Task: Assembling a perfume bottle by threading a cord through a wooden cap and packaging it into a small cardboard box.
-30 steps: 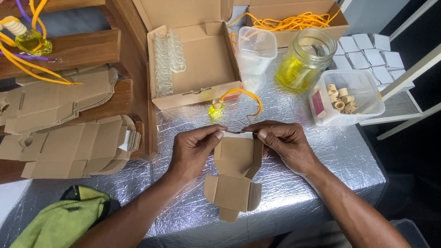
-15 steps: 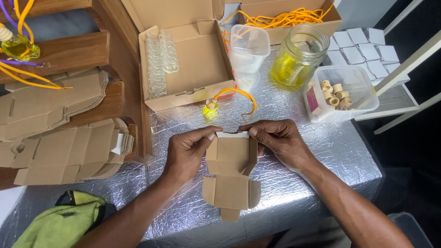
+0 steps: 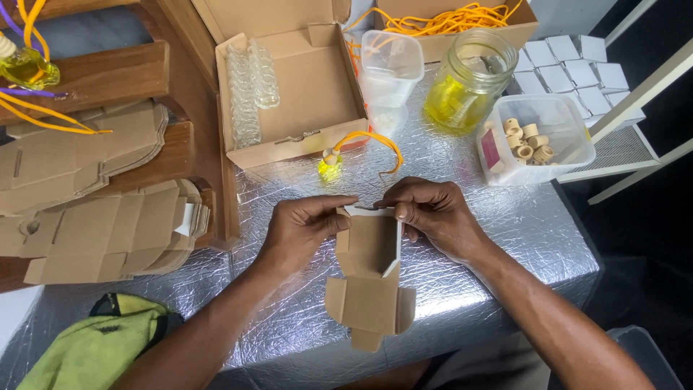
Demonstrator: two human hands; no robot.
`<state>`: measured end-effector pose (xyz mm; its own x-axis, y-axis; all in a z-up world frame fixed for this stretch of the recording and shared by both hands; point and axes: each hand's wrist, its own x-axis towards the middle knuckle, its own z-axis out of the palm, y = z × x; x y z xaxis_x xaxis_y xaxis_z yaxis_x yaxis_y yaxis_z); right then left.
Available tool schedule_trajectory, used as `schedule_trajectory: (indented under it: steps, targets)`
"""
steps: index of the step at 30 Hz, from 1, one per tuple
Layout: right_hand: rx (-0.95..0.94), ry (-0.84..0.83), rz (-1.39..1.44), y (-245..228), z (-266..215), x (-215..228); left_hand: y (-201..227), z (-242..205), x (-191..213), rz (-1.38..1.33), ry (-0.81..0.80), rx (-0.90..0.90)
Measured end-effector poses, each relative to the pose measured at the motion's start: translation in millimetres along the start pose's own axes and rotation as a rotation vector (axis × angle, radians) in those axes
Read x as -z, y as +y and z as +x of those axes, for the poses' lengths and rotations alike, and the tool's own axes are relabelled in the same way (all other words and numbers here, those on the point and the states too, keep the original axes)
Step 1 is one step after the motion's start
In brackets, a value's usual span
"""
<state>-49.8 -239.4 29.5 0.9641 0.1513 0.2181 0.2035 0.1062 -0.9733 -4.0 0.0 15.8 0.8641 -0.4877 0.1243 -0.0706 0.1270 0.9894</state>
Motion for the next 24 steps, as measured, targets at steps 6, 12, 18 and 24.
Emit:
schedule_trajectory:
  steps: [6, 12, 18, 24]
  targets:
    - [0.018, 0.036, 0.022, 0.2, -1.2, -0.1, 6.8, -3.0, -0.4, -0.145, -0.036, 0.055]
    - [0.024, 0.059, 0.006, 2.1, -2.6, -0.5, 1.2, -1.5, 6.0, -0.194, -0.08, 0.084]
    - [0.007, 0.073, -0.032, 20.0, -3.3, 8.5, -1.9, -1.0, 5.9, -0.227, -0.062, 0.1]
    - [0.011, 0.06, -0.083, 8.9, -0.7, 0.9, -11.5, 4.1, 7.9, -0.202, -0.078, 0.159]
